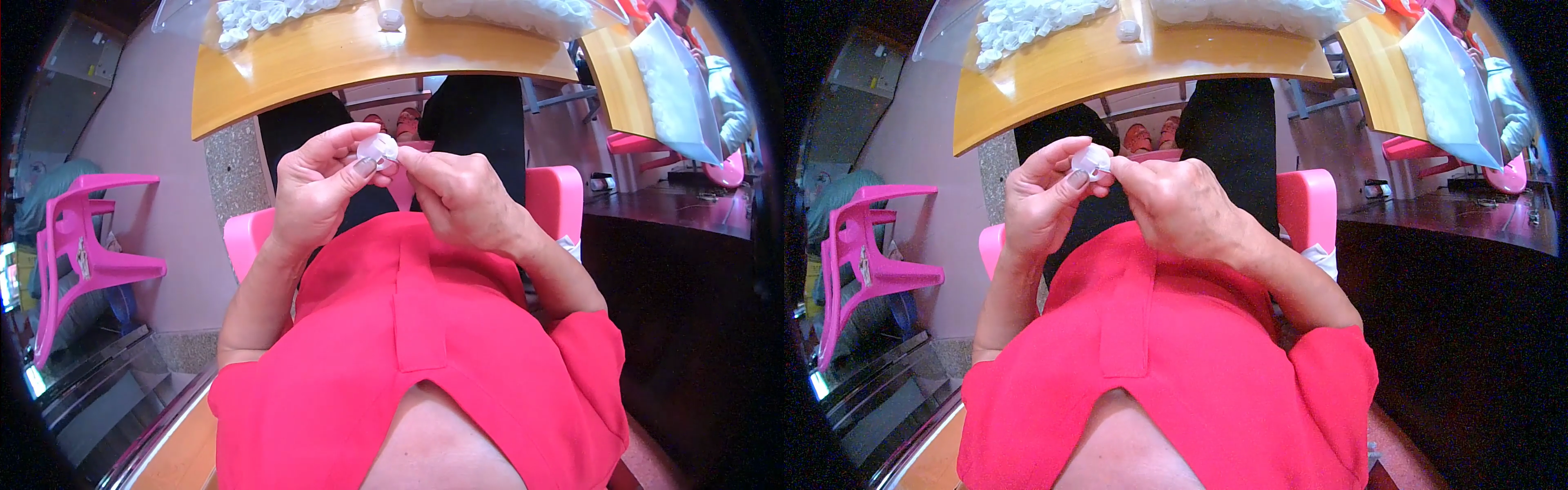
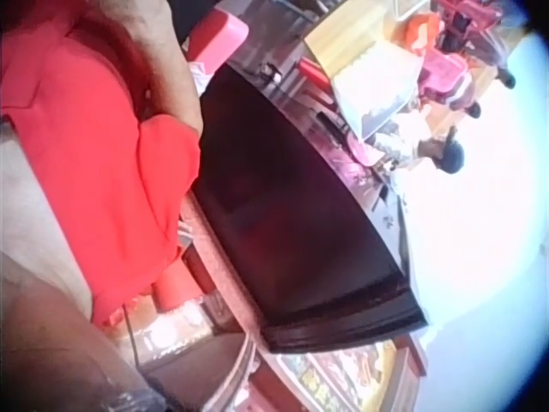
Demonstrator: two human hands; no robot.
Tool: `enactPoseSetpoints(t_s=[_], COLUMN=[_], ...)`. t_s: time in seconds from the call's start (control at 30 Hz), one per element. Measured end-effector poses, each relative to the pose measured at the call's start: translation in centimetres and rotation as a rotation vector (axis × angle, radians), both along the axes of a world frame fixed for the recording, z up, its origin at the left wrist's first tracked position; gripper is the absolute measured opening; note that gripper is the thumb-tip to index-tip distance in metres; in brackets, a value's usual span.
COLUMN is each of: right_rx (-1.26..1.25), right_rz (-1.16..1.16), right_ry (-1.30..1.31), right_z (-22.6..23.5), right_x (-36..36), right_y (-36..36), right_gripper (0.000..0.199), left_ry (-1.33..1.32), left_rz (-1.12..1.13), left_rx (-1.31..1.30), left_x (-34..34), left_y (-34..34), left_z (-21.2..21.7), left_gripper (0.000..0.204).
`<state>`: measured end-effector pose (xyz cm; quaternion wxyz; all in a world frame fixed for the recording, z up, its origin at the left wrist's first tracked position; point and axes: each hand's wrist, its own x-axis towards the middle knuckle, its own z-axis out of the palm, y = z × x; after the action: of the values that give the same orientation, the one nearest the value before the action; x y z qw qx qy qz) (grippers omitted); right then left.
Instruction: The person assembles small plastic battery components by inserting and adjusting white parts using a thin metal tool.
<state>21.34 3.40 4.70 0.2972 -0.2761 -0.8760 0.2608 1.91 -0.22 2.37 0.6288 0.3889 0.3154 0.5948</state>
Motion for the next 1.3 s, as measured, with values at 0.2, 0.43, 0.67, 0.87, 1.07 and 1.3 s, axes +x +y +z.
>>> enactPoseSetpoints(t_s=[0.2,0.43,0.67,0.87,1.07,1.3], right_rx=[-0.078,-0.212,-0.371,-0.1,-0.041,0.014], right_rz=[0.019,0.012,-0.011,-0.085,-0.125,-0.14], right_ry=[0.082,0.13,0.096,-0.012,-0.153,-0.193], right_z=[-0.2,0.3,1.1,0.4,0.5,0.3], right_x=[-0.2,-0.3,-0.3,0.2,0.2,0.2], right_y=[0.0,-0.1,-0.1,-0.3,-0.7,-0.8], right_gripper=[0.019,0.013,0.013,0.025,0.039,0.04], left_ry=[-0.02,0.017,0.014,-0.107,-0.057,-0.062], left_rz=[0.003,0.036,0.027,0.015,0.043,0.032], left_rx=[0.002,0.032,0.012,-0.128,-0.133,-0.133], left_x=[0.1,0.3,0.4,0.2,0.6,0.7], left_y=[-0.1,-0.1,-0.2,0.0,0.0,-0.1], left_z=[-0.1,-0.3,-0.2,0.1,0.0,-0.3], left_gripper=[0.032,0.03,0.031,0.03,0.027,0.028])
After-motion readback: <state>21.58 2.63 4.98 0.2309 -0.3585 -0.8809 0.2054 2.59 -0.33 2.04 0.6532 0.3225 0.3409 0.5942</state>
